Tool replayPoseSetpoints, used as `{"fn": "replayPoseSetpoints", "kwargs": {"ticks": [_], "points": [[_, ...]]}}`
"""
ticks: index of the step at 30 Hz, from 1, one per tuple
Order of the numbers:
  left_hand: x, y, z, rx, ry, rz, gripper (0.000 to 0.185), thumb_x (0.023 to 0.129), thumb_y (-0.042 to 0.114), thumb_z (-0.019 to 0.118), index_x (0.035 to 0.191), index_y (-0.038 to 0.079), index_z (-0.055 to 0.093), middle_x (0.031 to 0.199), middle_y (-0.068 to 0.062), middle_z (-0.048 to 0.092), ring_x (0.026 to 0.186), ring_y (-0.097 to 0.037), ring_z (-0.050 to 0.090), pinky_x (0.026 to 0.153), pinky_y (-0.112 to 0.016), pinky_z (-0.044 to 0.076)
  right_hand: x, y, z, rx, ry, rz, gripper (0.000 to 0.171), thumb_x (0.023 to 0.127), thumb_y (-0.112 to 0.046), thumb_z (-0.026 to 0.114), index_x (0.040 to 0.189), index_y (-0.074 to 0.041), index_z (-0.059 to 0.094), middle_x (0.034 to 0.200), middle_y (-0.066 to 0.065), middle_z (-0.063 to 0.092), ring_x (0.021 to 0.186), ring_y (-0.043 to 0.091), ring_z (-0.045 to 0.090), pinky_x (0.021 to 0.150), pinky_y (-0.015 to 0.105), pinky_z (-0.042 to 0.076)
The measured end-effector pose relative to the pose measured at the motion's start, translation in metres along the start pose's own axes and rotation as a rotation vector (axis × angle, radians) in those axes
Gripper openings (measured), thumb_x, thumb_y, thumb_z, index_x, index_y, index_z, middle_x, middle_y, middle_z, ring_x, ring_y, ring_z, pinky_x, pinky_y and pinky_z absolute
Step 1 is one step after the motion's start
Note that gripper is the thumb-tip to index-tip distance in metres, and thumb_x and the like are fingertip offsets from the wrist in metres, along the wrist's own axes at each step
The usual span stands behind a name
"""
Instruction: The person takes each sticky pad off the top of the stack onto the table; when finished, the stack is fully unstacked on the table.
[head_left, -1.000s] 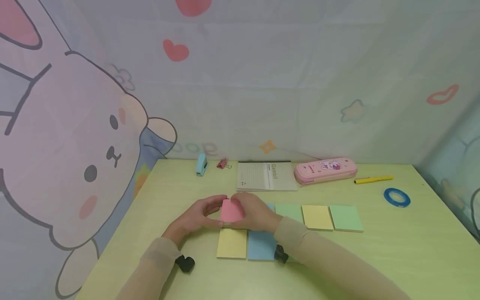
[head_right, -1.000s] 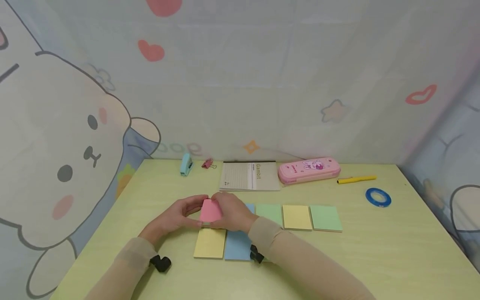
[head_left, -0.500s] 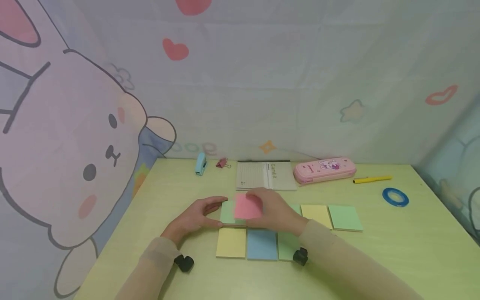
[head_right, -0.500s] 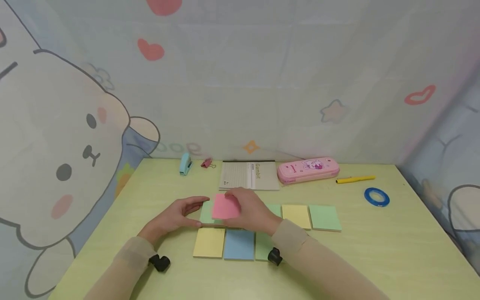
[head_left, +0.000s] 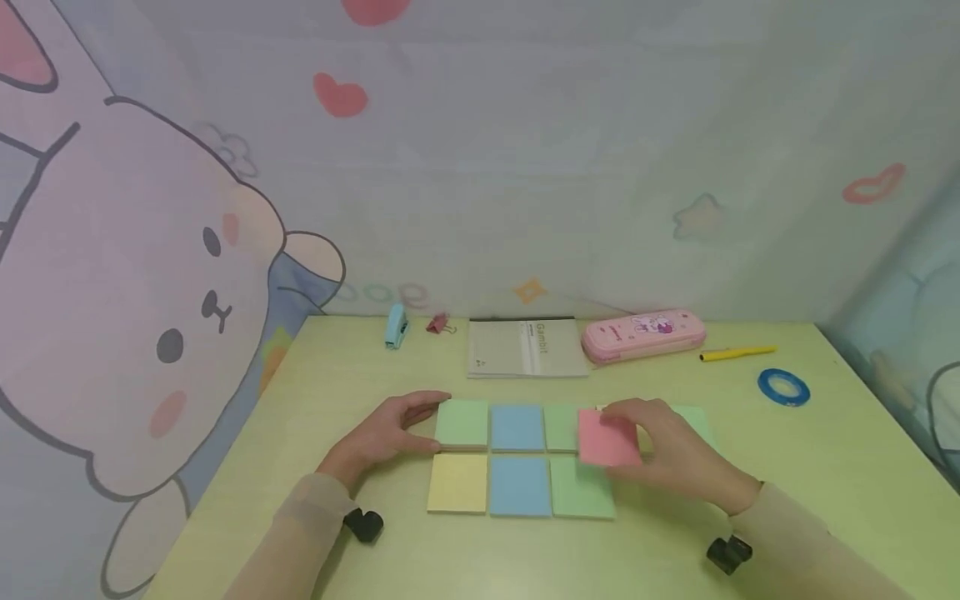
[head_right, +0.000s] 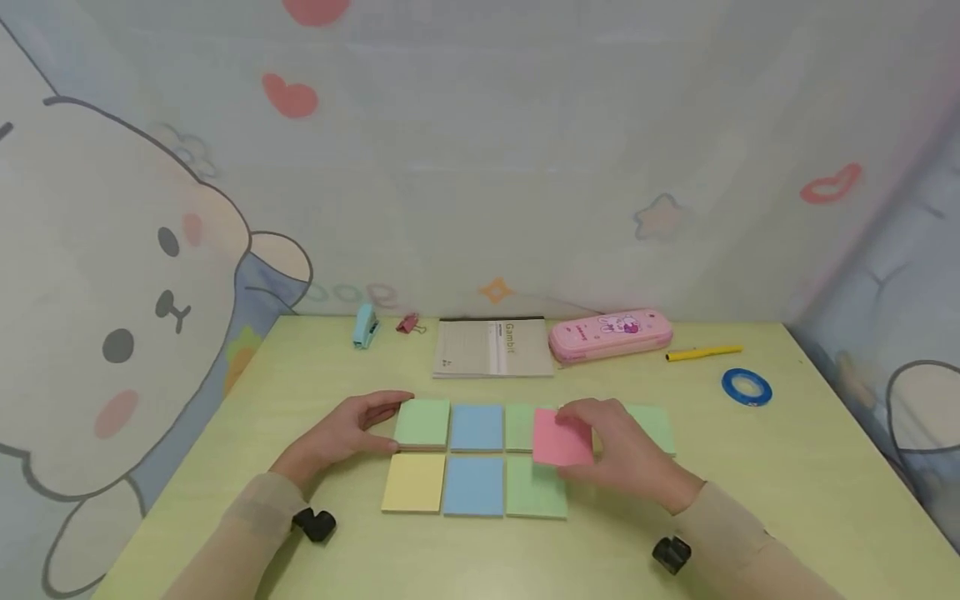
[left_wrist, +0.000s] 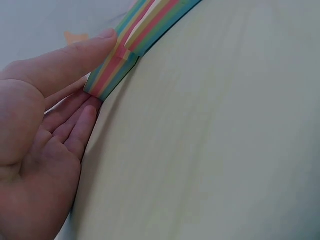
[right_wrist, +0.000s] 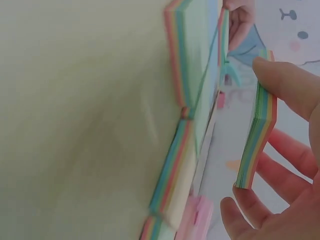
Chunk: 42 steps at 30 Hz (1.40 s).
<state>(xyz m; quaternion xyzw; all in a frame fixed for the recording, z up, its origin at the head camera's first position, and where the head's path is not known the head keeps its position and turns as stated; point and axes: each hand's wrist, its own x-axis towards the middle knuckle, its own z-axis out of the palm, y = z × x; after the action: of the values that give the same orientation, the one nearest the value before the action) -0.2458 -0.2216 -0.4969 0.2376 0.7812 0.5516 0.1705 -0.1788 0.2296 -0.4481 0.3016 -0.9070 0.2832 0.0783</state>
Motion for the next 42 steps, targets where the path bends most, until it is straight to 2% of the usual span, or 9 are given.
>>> {"fn": "replayPoseSetpoints", "kwargs": {"ticks": [5,8,14,17,22,26,31,36,42], "points": [[0.000,0.002,-0.002,-0.011,0.003,0.005,0.079,0.086,0.006,0.087,0.155,0.003,0.049,0.162,-0.017,0.045,0.153,-0.037,0.038,0.125,-0.042,0.033,-0.027,0.009,-0.010,-0.083,-0.009,0.015,0.061,0.074,-0.034,0.097,0.126,-0.015,0.070,0.121,-0.008,0.070,0.107,0.015,0.057,0.092,0.042,0.053],[0.000,0.001,-0.002,-0.014,0.005,-0.006,0.079,0.086,0.007,0.087,0.155,0.004,0.049,0.162,-0.016,0.045,0.153,-0.037,0.037,0.125,-0.043,0.032,-0.041,0.011,-0.013,-0.116,-0.028,0.026,0.058,0.073,-0.035,0.097,0.121,-0.018,0.070,0.122,-0.007,0.070,0.108,0.014,0.058,0.094,0.043,0.054],[-0.001,-0.001,-0.001,-0.021,0.008,-0.033,0.079,0.086,0.009,0.087,0.156,0.007,0.049,0.163,-0.014,0.044,0.153,-0.037,0.037,0.125,-0.045,0.032,-0.056,0.016,-0.011,-0.142,-0.046,-0.024,0.051,0.070,-0.037,0.098,0.111,-0.028,0.068,0.125,-0.005,0.071,0.109,0.015,0.058,0.093,0.041,0.053],[-0.001,-0.002,-0.001,-0.025,0.011,-0.037,0.079,0.086,0.009,0.087,0.156,0.007,0.049,0.163,-0.014,0.044,0.154,-0.037,0.036,0.126,-0.045,0.032,-0.059,0.017,-0.009,-0.127,-0.091,-0.022,0.048,0.073,-0.041,0.096,0.111,-0.029,0.068,0.128,-0.004,0.070,0.111,0.016,0.055,0.093,0.039,0.052],[0.000,-0.001,-0.002,-0.018,0.006,-0.026,0.079,0.087,0.009,0.087,0.156,0.007,0.049,0.163,-0.015,0.044,0.153,-0.038,0.036,0.125,-0.046,0.032,-0.058,0.013,-0.007,-0.157,-0.167,0.003,0.045,0.078,-0.045,0.092,0.113,-0.028,0.070,0.130,-0.003,0.069,0.116,0.023,0.058,0.098,0.049,0.055],[0.001,0.000,-0.003,-0.015,0.011,-0.026,0.079,0.086,0.008,0.087,0.156,0.007,0.049,0.163,-0.015,0.044,0.153,-0.038,0.037,0.125,-0.045,0.033,-0.056,0.011,-0.006,-0.178,-0.161,-0.006,0.048,0.080,-0.041,0.092,0.119,-0.022,0.071,0.127,-0.006,0.069,0.117,0.022,0.060,0.100,0.050,0.055],[0.001,-0.001,-0.003,-0.007,0.014,-0.039,0.079,0.086,0.010,0.088,0.156,0.008,0.050,0.163,-0.014,0.044,0.153,-0.038,0.037,0.124,-0.042,0.035,-0.053,0.011,-0.005,-0.148,-0.157,-0.022,0.052,0.081,-0.037,0.091,0.124,-0.016,0.069,0.126,-0.007,0.068,0.114,0.020,0.060,0.099,0.048,0.055],[-0.001,-0.003,-0.001,0.001,0.012,-0.046,0.079,0.087,0.013,0.088,0.156,0.009,0.050,0.163,-0.013,0.044,0.153,-0.038,0.037,0.124,-0.040,0.036,-0.052,0.012,-0.003,-0.121,-0.168,0.001,0.055,0.081,-0.037,0.092,0.126,-0.017,0.069,0.128,-0.007,0.068,0.116,0.021,0.061,0.100,0.049,0.055],[0.000,-0.002,0.000,0.007,0.015,-0.041,0.079,0.086,0.012,0.088,0.156,0.009,0.050,0.163,-0.013,0.044,0.153,-0.037,0.038,0.124,-0.040,0.035,-0.053,0.014,-0.003,-0.115,-0.157,-0.012,0.055,0.080,-0.037,0.092,0.125,-0.018,0.068,0.127,-0.008,0.068,0.115,0.019,0.061,0.100,0.047,0.055]]}}
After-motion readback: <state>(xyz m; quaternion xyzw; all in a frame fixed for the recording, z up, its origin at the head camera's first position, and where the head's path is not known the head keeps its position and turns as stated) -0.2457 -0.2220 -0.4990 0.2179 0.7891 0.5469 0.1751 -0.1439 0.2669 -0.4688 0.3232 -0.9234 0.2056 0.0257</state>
